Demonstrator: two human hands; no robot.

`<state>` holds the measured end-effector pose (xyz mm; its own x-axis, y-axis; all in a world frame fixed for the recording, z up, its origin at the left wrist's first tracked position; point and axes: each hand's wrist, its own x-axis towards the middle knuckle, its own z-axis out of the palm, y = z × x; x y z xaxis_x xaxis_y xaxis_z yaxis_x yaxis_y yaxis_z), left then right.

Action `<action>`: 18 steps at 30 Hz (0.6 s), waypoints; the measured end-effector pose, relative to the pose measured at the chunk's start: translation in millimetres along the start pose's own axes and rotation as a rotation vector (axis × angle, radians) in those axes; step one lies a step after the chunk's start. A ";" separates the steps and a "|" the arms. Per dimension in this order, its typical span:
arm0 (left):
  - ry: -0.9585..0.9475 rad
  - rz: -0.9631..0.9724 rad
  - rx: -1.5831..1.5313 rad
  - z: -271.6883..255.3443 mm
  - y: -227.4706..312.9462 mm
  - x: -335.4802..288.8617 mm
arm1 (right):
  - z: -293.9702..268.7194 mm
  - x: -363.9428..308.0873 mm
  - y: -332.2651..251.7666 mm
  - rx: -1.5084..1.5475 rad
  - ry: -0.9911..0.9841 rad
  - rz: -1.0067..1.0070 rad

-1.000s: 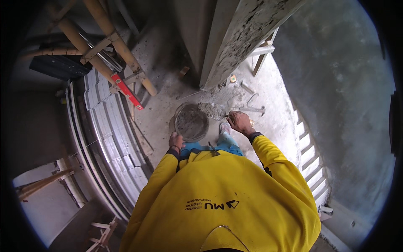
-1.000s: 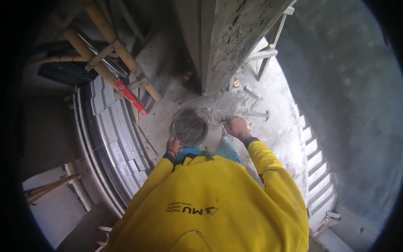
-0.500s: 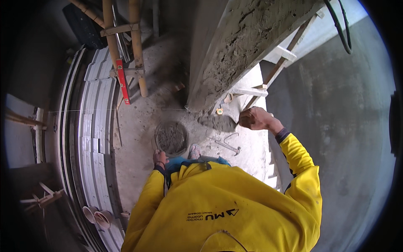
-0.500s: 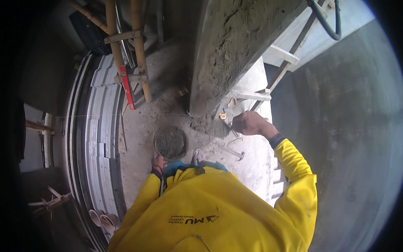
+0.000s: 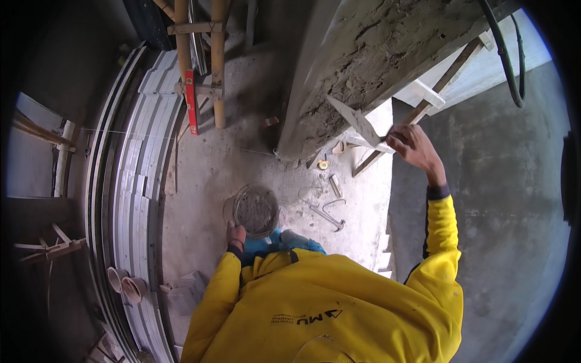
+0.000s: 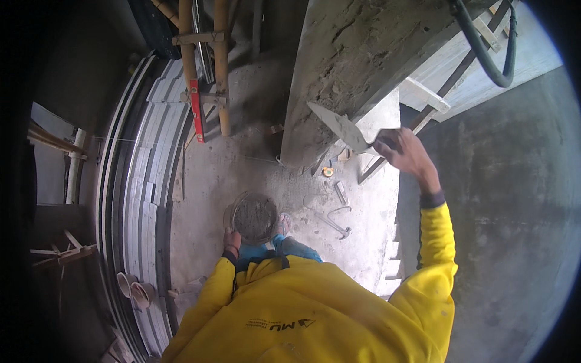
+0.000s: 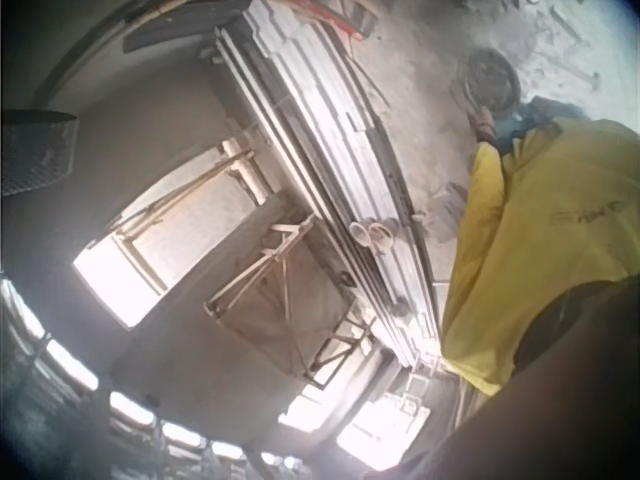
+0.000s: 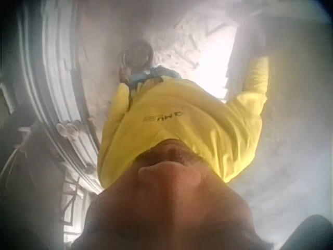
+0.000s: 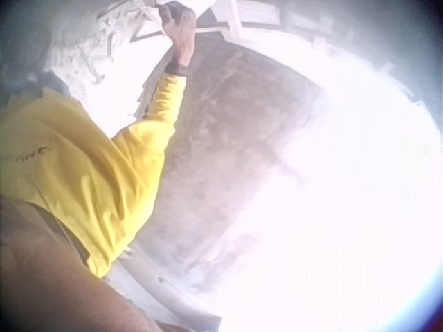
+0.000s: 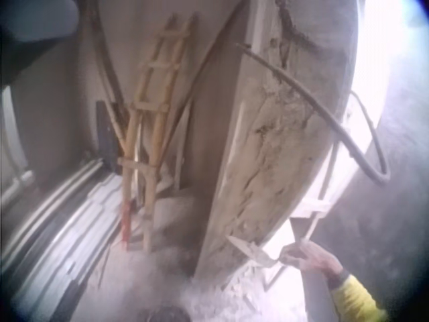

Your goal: The person scoops cement from a metal bowl using a trowel and applies it to a curved concrete surface, smoothing it repeatedly. The person works along the edge of the structure, adding and leveling the cement in small sections.

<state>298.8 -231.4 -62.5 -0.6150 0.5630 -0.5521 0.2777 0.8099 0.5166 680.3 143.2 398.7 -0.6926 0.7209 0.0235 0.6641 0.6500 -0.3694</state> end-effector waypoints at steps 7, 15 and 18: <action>-0.096 -0.231 -0.518 -41.6 69.6 -28.2 | 165.3 -55.6 -42.0 -0.368 -0.211 0.149; 0.083 -0.031 -0.258 -39.9 112.5 -81.9 | 320.3 -23.0 -69.1 -0.797 -0.437 -0.368; 0.158 0.016 -0.247 -47.2 147.3 -118.6 | 331.2 -22.9 -46.7 -0.651 -0.358 -0.628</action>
<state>377.9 -186.6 110.0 -0.7246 0.5271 -0.4440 0.1121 0.7258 0.6788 571.9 16.7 107.8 -0.9471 0.1517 -0.2829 0.0956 0.9746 0.2025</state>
